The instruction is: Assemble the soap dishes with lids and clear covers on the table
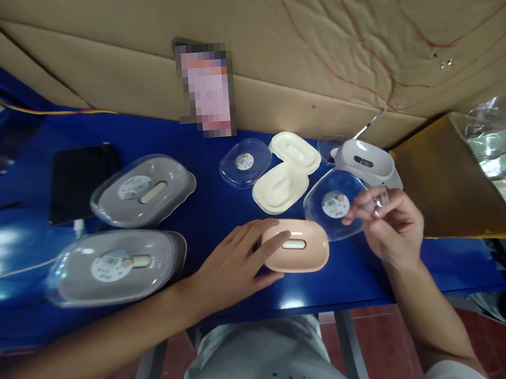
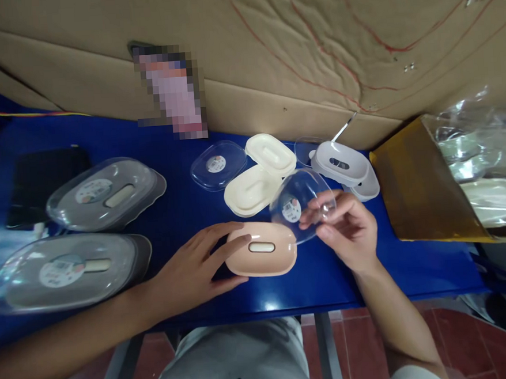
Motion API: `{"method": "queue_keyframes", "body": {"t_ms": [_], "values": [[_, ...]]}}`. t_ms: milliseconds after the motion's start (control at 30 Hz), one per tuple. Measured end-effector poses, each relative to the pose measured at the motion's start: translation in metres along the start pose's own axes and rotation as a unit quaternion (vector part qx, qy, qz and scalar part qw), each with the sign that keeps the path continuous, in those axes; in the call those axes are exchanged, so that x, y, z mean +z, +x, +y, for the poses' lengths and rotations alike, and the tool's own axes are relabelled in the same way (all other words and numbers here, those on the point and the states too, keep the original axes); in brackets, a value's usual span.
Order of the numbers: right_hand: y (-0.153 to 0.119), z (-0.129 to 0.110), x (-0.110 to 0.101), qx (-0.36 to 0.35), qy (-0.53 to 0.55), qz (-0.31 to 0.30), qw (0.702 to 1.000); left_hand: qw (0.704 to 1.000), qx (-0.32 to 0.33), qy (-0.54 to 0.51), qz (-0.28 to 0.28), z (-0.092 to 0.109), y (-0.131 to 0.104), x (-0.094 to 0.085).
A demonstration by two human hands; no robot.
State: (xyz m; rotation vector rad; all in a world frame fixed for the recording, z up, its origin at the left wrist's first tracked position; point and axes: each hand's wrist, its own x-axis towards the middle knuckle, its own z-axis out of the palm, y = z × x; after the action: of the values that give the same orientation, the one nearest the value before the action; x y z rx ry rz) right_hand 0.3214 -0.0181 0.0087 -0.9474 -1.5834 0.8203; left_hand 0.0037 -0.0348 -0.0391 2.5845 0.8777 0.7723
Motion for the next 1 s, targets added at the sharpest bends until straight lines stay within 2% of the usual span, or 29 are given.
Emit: {"method": "queue_keyframes", "body": {"t_ms": [100, 233, 300, 367, 433, 467, 533, 600, 633, 800, 867, 933, 1000], "values": [[-0.005, 0.0, 0.014, 0.058, 0.109, -0.061, 0.99, 0.999, -0.014, -0.035, 0.031, -0.001, -0.002, 0.003], [0.0, 0.001, 0.017, 0.13, 0.145, -0.192, 0.962, 0.998, -0.017, -0.05, 0.036, -0.001, 0.002, 0.001], [0.005, -0.005, 0.008, 0.148, 0.097, -0.287, 0.942, 0.999, 0.0, -0.049, 0.011, 0.0, 0.005, -0.002], [0.008, -0.015, -0.009, 0.143, 0.004, -0.378, 0.915, 0.999, 0.018, -0.041, -0.022, 0.0, 0.005, -0.003], [0.01, -0.027, -0.029, 0.127, -0.098, -0.432, 0.888, 0.998, 0.03, -0.029, -0.047, 0.0, 0.005, -0.003], [0.01, -0.032, -0.037, 0.119, -0.142, -0.435, 0.881, 0.998, 0.029, -0.022, -0.053, 0.0, 0.004, -0.003], [0.01, -0.039, -0.048, 0.104, -0.208, -0.387, 0.892, 0.998, 0.019, -0.009, -0.056, 0.0, 0.003, -0.001], [0.009, -0.04, -0.048, 0.088, -0.246, -0.326, 0.909, 0.998, 0.005, -0.009, -0.055, 0.0, 0.002, 0.0], [0.008, -0.038, -0.045, 0.083, -0.257, -0.316, 0.91, 0.999, 0.0, -0.017, -0.052, 0.0, 0.002, 0.0], [0.005, -0.022, -0.025, 0.078, -0.275, -0.407, 0.868, 0.997, 0.018, -0.065, -0.042, 0.001, 0.002, 0.001], [0.004, -0.02, -0.026, 0.072, -0.284, -0.41, 0.864, 0.996, 0.028, -0.065, -0.048, 0.001, 0.003, 0.0], [0.004, -0.022, -0.029, 0.052, -0.307, -0.362, 0.879, 0.996, 0.029, -0.067, -0.049, 0.002, 0.005, -0.001], [0.004, -0.023, -0.029, 0.015, -0.325, -0.285, 0.902, 0.996, 0.031, -0.071, -0.053, 0.002, 0.005, -0.003]]}}
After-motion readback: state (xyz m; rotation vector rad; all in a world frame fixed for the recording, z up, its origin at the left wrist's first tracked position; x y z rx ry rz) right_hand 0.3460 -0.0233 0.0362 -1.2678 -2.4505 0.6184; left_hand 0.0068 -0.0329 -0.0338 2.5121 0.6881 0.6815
